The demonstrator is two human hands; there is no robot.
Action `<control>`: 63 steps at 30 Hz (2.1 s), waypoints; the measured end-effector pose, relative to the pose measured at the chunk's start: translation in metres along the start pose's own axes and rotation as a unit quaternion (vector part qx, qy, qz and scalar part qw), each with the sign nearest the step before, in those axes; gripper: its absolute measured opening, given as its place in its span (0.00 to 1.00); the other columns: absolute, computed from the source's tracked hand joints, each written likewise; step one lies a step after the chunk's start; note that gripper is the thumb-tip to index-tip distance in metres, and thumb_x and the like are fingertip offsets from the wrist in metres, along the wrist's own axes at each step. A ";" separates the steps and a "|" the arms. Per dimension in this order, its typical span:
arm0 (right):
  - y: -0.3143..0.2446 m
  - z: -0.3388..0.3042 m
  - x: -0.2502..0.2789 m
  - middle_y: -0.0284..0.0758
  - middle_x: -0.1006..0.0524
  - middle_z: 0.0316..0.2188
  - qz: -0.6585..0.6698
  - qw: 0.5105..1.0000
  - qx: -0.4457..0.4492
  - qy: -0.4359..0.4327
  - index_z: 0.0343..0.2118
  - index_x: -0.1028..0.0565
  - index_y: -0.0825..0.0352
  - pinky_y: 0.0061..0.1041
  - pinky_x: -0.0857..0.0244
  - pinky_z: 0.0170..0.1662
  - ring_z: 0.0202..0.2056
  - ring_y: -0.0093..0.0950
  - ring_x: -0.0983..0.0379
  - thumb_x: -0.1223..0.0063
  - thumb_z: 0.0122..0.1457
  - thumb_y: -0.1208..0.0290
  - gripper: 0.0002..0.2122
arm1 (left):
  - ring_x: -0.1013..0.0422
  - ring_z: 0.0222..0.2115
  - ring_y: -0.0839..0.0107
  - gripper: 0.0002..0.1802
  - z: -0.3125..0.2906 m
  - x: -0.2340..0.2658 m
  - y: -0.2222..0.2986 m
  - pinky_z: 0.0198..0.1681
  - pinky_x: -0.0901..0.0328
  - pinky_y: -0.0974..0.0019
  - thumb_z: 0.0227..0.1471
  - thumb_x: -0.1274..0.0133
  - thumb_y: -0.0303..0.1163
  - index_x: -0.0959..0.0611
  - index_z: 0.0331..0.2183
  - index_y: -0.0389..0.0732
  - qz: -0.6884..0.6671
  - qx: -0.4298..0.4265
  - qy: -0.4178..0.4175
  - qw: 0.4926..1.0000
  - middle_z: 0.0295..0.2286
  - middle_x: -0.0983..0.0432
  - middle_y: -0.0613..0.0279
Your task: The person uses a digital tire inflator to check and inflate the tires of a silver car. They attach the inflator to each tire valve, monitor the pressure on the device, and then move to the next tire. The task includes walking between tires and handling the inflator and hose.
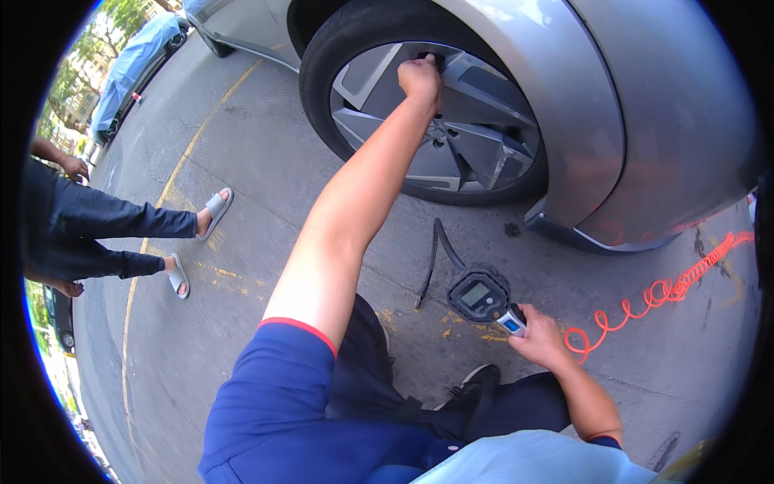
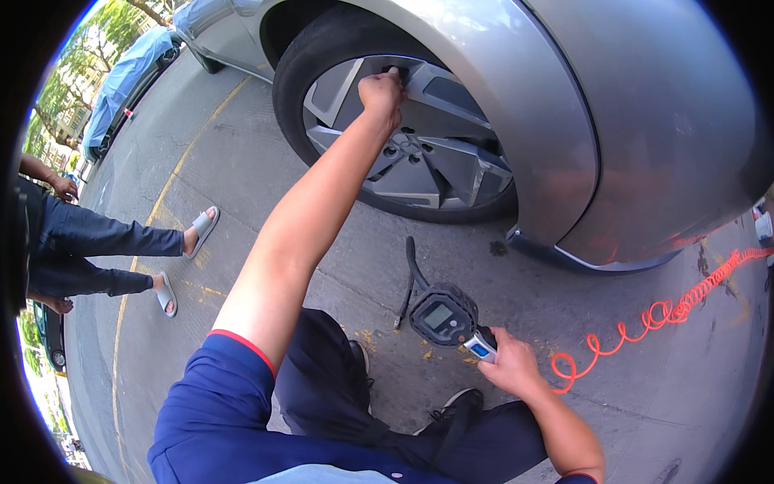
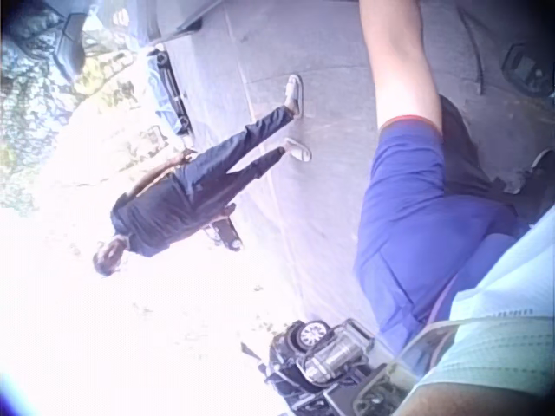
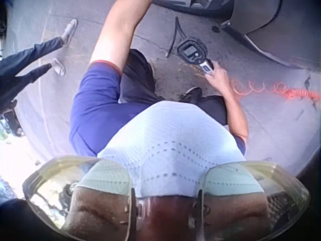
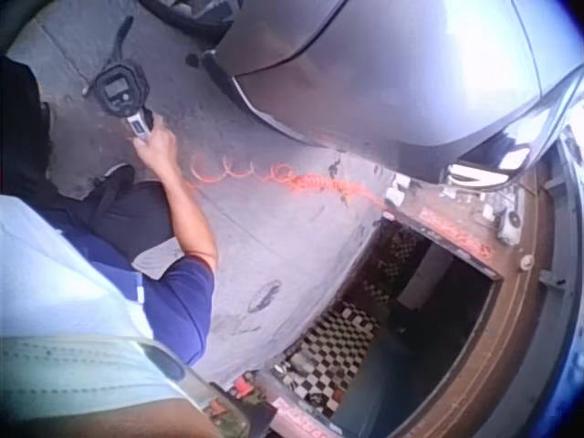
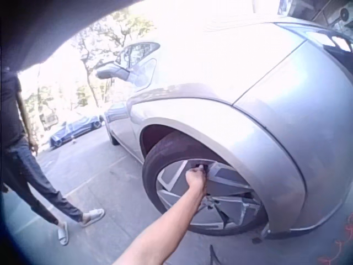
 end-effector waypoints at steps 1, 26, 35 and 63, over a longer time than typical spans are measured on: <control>0.003 -0.004 -0.001 0.50 0.22 0.38 0.000 1.000 0.002 0.000 0.48 0.30 0.71 0.43 0.32 0.45 0.40 0.49 0.25 0.44 0.42 0.66 0.27 | 0.27 0.24 0.66 0.11 0.002 -0.002 -0.002 0.28 0.33 0.62 0.53 0.42 0.29 0.20 0.28 0.30 0.017 -0.029 0.014 0.999 0.25 0.22 0.51; 0.006 -0.003 0.008 0.52 0.22 0.37 0.029 0.999 0.002 0.027 0.48 0.29 0.72 0.42 0.32 0.46 0.41 0.50 0.26 0.46 0.42 0.65 0.27 | 0.26 0.42 0.50 0.16 -0.035 -0.014 0.012 0.45 0.32 0.57 0.58 0.51 0.31 0.22 0.44 0.30 -0.040 0.012 0.096 0.995 0.46 0.25 0.43; 0.010 -0.001 0.005 0.52 0.22 0.37 0.034 0.999 -0.011 0.021 0.48 0.30 0.72 0.42 0.33 0.46 0.41 0.50 0.26 0.46 0.42 0.66 0.27 | 0.28 0.30 0.60 0.15 -0.018 -0.011 0.001 0.32 0.31 0.58 0.55 0.52 0.32 0.21 0.38 0.29 -0.138 0.091 0.097 0.981 0.37 0.24 0.51; 0.013 0.008 0.003 0.53 0.22 0.37 0.031 0.999 -0.004 0.011 0.48 0.29 0.72 0.41 0.32 0.45 0.41 0.50 0.25 0.44 0.42 0.65 0.27 | 0.34 0.14 0.72 0.03 -0.021 0.000 0.011 0.16 0.41 0.67 0.48 0.47 0.17 0.22 0.25 0.26 -0.186 0.059 0.102 0.976 0.21 0.27 0.56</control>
Point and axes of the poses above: each hand's wrist, its own z-axis towards the middle knuckle, its own x-axis out of the back of the hand, y = z × x, the point moved 6 cm from there along z, towards the middle knuckle
